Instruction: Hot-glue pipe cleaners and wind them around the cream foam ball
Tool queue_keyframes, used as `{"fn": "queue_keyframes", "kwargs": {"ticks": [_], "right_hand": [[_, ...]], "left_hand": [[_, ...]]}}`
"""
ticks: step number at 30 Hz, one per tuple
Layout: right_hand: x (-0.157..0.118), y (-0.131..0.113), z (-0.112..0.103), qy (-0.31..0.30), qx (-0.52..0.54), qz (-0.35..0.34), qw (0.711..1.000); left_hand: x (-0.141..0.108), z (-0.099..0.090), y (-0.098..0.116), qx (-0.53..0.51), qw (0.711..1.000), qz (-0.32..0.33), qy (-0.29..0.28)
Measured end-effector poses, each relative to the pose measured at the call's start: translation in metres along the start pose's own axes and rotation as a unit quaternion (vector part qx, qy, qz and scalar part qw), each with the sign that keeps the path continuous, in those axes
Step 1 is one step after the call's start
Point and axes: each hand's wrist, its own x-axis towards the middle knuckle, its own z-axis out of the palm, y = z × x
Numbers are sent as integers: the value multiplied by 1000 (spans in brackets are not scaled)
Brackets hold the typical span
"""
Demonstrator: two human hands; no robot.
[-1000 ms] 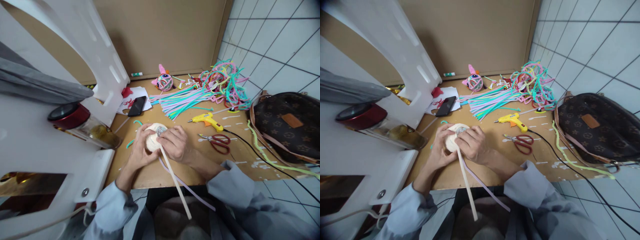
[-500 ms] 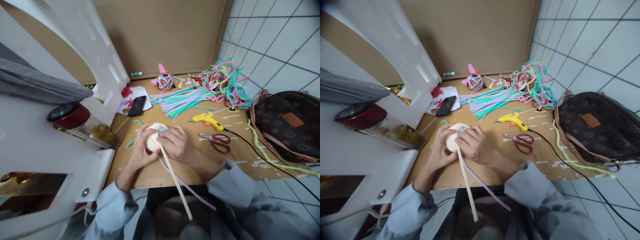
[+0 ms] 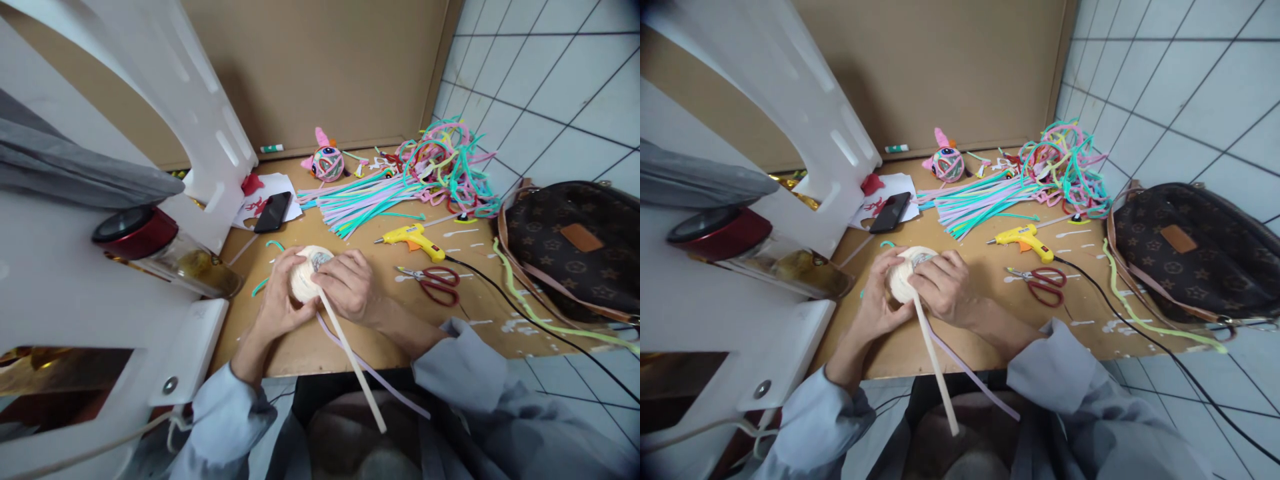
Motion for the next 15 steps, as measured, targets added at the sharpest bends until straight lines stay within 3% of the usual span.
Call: {"fn": "queue_keyframes", "kwargs": {"ticks": [15], "right_hand": [[4, -1, 0, 30, 14, 11, 999]], "left_hand": [[3, -3, 4, 34, 999, 10, -20]]}}
